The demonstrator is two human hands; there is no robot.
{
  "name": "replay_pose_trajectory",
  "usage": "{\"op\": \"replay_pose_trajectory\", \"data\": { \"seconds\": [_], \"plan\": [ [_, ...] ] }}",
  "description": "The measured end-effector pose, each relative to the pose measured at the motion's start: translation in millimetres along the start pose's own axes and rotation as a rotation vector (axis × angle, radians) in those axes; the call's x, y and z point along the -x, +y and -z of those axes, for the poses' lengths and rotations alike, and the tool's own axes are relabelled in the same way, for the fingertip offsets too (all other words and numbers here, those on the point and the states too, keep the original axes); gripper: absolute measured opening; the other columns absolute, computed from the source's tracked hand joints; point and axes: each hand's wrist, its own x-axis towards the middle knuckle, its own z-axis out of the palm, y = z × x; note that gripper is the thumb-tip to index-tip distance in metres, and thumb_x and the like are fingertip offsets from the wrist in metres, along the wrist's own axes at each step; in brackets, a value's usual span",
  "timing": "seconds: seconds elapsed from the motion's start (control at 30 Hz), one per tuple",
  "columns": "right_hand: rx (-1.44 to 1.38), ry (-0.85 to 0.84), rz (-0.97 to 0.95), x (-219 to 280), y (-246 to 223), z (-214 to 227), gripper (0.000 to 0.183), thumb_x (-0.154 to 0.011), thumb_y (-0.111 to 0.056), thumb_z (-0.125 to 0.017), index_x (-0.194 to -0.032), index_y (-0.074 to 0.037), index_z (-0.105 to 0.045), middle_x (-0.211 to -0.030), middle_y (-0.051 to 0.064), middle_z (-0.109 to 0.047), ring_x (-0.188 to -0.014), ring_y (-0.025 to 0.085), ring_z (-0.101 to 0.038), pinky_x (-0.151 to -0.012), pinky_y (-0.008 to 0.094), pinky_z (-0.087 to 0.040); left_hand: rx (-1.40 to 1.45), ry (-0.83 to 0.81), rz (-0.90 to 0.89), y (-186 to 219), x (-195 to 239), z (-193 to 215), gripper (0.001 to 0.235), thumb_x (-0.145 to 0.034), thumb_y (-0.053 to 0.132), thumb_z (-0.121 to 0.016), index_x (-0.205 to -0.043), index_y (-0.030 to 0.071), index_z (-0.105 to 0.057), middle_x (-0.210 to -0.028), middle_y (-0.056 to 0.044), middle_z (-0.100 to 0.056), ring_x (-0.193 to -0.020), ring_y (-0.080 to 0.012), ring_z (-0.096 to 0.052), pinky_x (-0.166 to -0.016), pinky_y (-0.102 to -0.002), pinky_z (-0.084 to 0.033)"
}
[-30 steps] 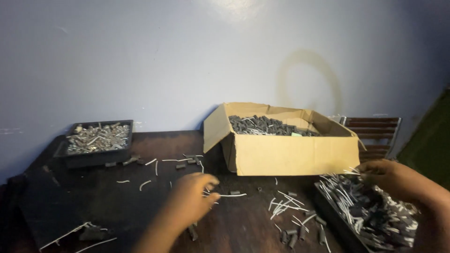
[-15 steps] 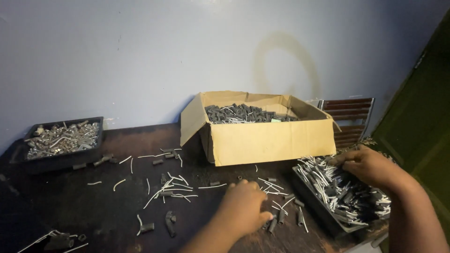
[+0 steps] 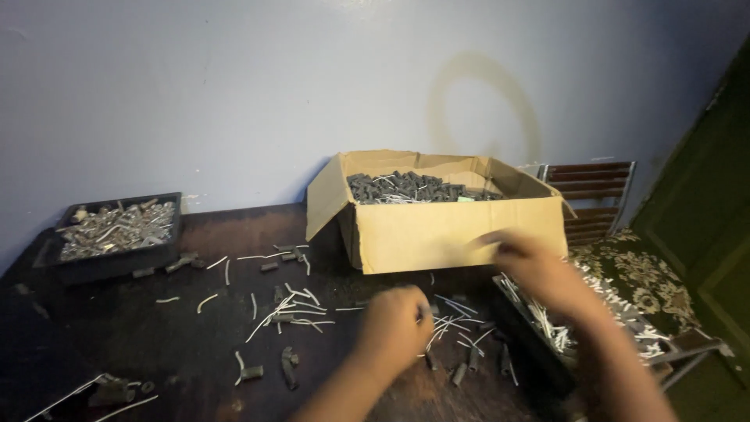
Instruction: Removing winding material from small metal clips and sorting them into a box
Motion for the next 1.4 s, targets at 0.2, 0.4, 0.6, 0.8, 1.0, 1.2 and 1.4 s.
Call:
{"op": "replay_pose_trajectory", "data": {
  "seconds": [0.2, 0.4, 0.6, 0.8, 1.0, 1.2, 1.4],
  "plan": [
    [0.187, -0.468, 0.501, -25, -46, -143, 0.036, -0.087, -0.029, -0.067, -0.122, -0.025, -0.075, -0.120, 0.007, -0.077, -0.120, 0.029, -0.069, -0.103, 0.048, -0.051, -0.180, -0.177, 0.354, -13, 0, 117, 0.020, -0.084, 0.014, -0.066, -0.102, 0.013, -0.075, -0.091, -0.013, -0.077, -0.095, -0.0350, -0.073, -0.086, -0.043, -0.058],
    [0.392, -0.475, 0.558, -68, -77, -224, 0.044, -0.085, -0.050, -0.072, -0.121, -0.025, -0.072, -0.110, 0.009, -0.076, -0.111, 0.029, -0.072, -0.090, 0.044, -0.059, -0.289, -0.033, 0.318, -128, 17, 143, 0.023, -0.089, 0.013, -0.063, -0.106, 0.009, -0.077, -0.097, -0.016, -0.075, -0.102, -0.0357, -0.072, -0.095, -0.047, -0.055],
    [0.109, -0.645, 0.695, -20, -121, -231, 0.027, -0.090, -0.031, -0.069, -0.103, -0.009, -0.074, -0.102, 0.021, -0.076, -0.107, 0.042, -0.070, -0.088, 0.051, -0.054, -0.207, -0.119, 0.604, -139, 34, 210, 0.033, -0.094, 0.026, -0.053, -0.101, 0.006, -0.078, -0.102, -0.021, -0.077, -0.108, -0.0420, -0.070, -0.095, -0.050, -0.054],
    [0.229, -0.699, 0.586, 18, -132, -205, 0.044, -0.073, -0.056, -0.082, -0.095, -0.018, -0.072, -0.093, -0.006, -0.074, -0.091, 0.006, -0.065, -0.081, 0.025, -0.048, -0.232, -0.310, 0.768, -143, 37, 224, 0.033, -0.094, 0.038, -0.048, -0.088, 0.011, -0.067, -0.093, -0.006, -0.074, -0.085, -0.0258, -0.068, -0.071, -0.043, -0.044],
    [0.386, -0.714, 0.685, 23, -120, -203, 0.038, -0.073, -0.038, -0.085, -0.102, -0.021, -0.067, -0.099, -0.002, -0.076, -0.091, 0.017, -0.071, -0.077, 0.034, -0.051, -0.073, -0.583, 0.871, -108, 39, 230, 0.008, -0.084, 0.016, -0.074, -0.081, 0.021, -0.068, -0.068, 0.001, -0.068, -0.060, -0.0097, -0.060, -0.057, -0.028, -0.045],
    [0.284, -0.685, 0.842, 2, -98, -230, 0.018, -0.088, -0.019, -0.065, -0.105, -0.015, -0.060, -0.102, 0.008, -0.072, -0.090, 0.026, -0.068, -0.079, 0.039, -0.050, 0.058, -0.665, 0.864, -93, 39, 229, 0.031, -0.078, 0.009, -0.088, -0.098, 0.014, -0.065, -0.081, -0.005, -0.076, -0.055, -0.0117, -0.065, -0.051, -0.024, -0.048],
    [0.026, -0.952, 0.483, -11, -97, -215, 0.017, -0.094, -0.013, -0.055, -0.110, -0.016, -0.060, -0.089, 0.001, -0.060, -0.074, 0.011, -0.056, -0.067, 0.026, -0.050, -0.303, -0.732, 0.726, -69, 37, 213, 0.041, -0.064, 0.019, -0.093, -0.096, 0.019, -0.068, -0.085, -0.002, -0.075, -0.071, -0.0169, -0.070, -0.066, -0.033, -0.053]
  ]
}}
